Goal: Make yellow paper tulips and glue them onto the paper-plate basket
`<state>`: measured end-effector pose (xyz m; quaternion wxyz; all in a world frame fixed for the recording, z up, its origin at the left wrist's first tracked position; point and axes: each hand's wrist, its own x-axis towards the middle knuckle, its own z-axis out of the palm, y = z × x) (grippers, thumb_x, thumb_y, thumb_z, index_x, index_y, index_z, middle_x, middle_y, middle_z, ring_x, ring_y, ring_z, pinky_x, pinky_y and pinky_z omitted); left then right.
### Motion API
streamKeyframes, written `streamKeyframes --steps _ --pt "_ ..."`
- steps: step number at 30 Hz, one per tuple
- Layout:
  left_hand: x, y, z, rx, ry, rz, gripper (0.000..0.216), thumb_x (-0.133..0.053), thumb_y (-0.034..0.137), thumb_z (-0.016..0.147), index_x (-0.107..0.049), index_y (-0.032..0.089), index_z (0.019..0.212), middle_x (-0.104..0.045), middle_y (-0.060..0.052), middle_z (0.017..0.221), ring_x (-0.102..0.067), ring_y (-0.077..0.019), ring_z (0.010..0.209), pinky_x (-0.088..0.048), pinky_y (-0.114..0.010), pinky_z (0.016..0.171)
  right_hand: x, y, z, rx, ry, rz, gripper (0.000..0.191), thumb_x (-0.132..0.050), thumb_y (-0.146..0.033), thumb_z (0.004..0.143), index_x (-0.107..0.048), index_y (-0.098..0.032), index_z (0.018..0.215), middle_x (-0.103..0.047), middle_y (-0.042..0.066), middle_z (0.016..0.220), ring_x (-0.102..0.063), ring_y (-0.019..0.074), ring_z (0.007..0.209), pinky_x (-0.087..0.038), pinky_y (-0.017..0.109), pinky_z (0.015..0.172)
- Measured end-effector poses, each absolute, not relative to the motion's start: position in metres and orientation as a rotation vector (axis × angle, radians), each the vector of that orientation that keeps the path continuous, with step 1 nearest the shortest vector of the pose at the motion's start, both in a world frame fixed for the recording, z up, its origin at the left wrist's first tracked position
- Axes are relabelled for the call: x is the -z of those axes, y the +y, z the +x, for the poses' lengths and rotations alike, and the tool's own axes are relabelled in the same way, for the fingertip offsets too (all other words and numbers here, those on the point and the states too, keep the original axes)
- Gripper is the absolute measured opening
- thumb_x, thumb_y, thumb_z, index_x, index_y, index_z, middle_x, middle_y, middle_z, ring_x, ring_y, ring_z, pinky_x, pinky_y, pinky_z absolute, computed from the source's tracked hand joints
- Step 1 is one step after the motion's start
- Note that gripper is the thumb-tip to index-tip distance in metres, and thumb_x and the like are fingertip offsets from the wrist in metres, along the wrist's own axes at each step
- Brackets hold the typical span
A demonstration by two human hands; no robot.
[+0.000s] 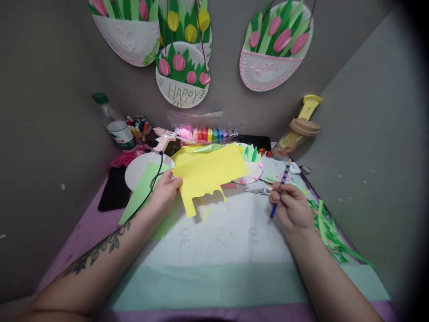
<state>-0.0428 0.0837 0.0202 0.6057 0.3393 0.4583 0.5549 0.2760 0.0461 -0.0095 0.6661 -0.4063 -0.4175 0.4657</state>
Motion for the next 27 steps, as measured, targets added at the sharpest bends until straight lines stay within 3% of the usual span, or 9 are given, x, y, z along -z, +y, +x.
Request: streamKeyframes --steps 6,9,12,14,16,19,21,23,27 --pt "-0.024 0.074 -0.034 -1.280 0.948 0.740 0.032 -0.064 0.015 0.069 -0.055 0.015 0.100 -0.070 -0.007 0.094 -0.067 -0.0215 0.087 -0.052 -0.034 0.078 0.013 0.046 0.266 -1.145 -0.870 -0.871 0.025 -0.079 -0.025 0.064 -0.062 -0.029 0.081 -0.066 -0.005 0.076 -0.063 0.0104 0.068 -0.053 0.026 0.068" --pt "-0.027 0.071 -0.031 -1.282 0.932 0.755 0.032 -0.064 0.016 0.070 -0.055 0.015 0.101 -0.070 -0.006 0.092 -0.067 -0.0204 0.084 -0.052 -0.032 0.075 0.018 0.047 0.252 -1.025 -0.933 -0.908 0.024 -0.077 -0.033 0.068 -0.058 -0.025 0.079 -0.066 -0.004 0.072 -0.064 0.0113 0.067 -0.054 0.027 0.070" --pt "-0.029 0.070 -0.032 -1.278 0.945 0.795 0.029 -0.063 0.016 0.071 -0.055 0.016 0.099 -0.069 -0.004 0.083 -0.066 -0.0168 0.074 -0.050 -0.027 0.065 0.021 0.049 0.243 -0.927 -0.977 -0.939 0.025 -0.065 -0.045 0.080 -0.055 -0.023 0.079 -0.069 -0.001 0.075 -0.066 0.0135 0.066 -0.054 0.031 0.070" --pt "-0.028 0.072 -0.035 -1.265 0.960 0.843 0.026 -0.062 0.017 0.072 -0.055 0.016 0.097 -0.068 -0.002 0.077 -0.065 -0.0150 0.067 -0.048 -0.024 0.059 0.019 0.048 0.242 -0.839 -1.015 -1.025 0.024 -0.052 -0.047 0.088 -0.056 -0.023 0.089 -0.071 0.002 0.085 -0.068 0.0157 0.069 -0.055 0.035 0.071" --pt "-0.028 0.074 -0.039 -1.236 0.963 0.888 0.026 -0.062 0.020 0.073 -0.054 0.017 0.097 -0.068 -0.001 0.077 -0.064 -0.0147 0.065 -0.046 -0.023 0.056 0.017 0.045 0.242 -0.660 -1.135 -1.157 0.025 -0.047 -0.042 0.091 -0.056 -0.024 0.106 -0.067 0.008 0.109 -0.069 0.0197 0.084 -0.054 0.040 0.077" --pt "-0.027 0.076 -0.045 -1.199 0.981 0.914 0.027 -0.063 0.020 0.072 -0.052 0.019 0.097 -0.068 0.000 0.079 -0.065 -0.0150 0.065 -0.047 -0.023 0.057 0.016 0.040 0.245 -0.287 -1.476 -1.273 0.042 -0.056 -0.033 0.087 -0.048 -0.026 0.128 -0.042 0.012 0.144 -0.051 0.0284 0.123 -0.047 0.047 0.094" --pt "-0.027 0.077 -0.046 -1.189 1.006 0.922 0.028 -0.062 0.019 0.071 -0.051 0.019 0.097 -0.068 0.001 0.077 -0.065 -0.0144 0.064 -0.047 -0.023 0.057 0.019 0.038 0.247 -0.087 -1.695 -1.230 0.057 -0.062 -0.029 0.083 -0.040 -0.029 0.136 -0.031 0.011 0.151 -0.039 0.0302 0.133 -0.041 0.049 0.101" --pt "-0.028 0.078 -0.047 -1.193 1.020 0.940 0.027 -0.062 0.019 0.071 -0.051 0.019 0.096 -0.067 0.001 0.076 -0.064 -0.0138 0.064 -0.048 -0.023 0.058 0.022 0.038 0.248 0.016 -1.825 -1.142 0.066 -0.064 -0.026 0.082 -0.033 -0.031 0.140 -0.028 0.011 0.152 -0.039 0.0296 0.132 -0.040 0.049 0.103" --pt "-0.023 0.080 -0.050 -1.238 1.055 0.993 0.027 -0.063 0.021 0.070 -0.053 0.019 0.095 -0.067 0.001 0.077 -0.064 -0.0138 0.065 -0.048 -0.022 0.058 0.023 0.034 0.247 -0.095 -1.809 -1.131 0.063 -0.065 -0.036 0.081 -0.037 -0.028 0.137 -0.034 0.013 0.148 -0.039 0.0309 0.132 -0.044 0.047 0.099"
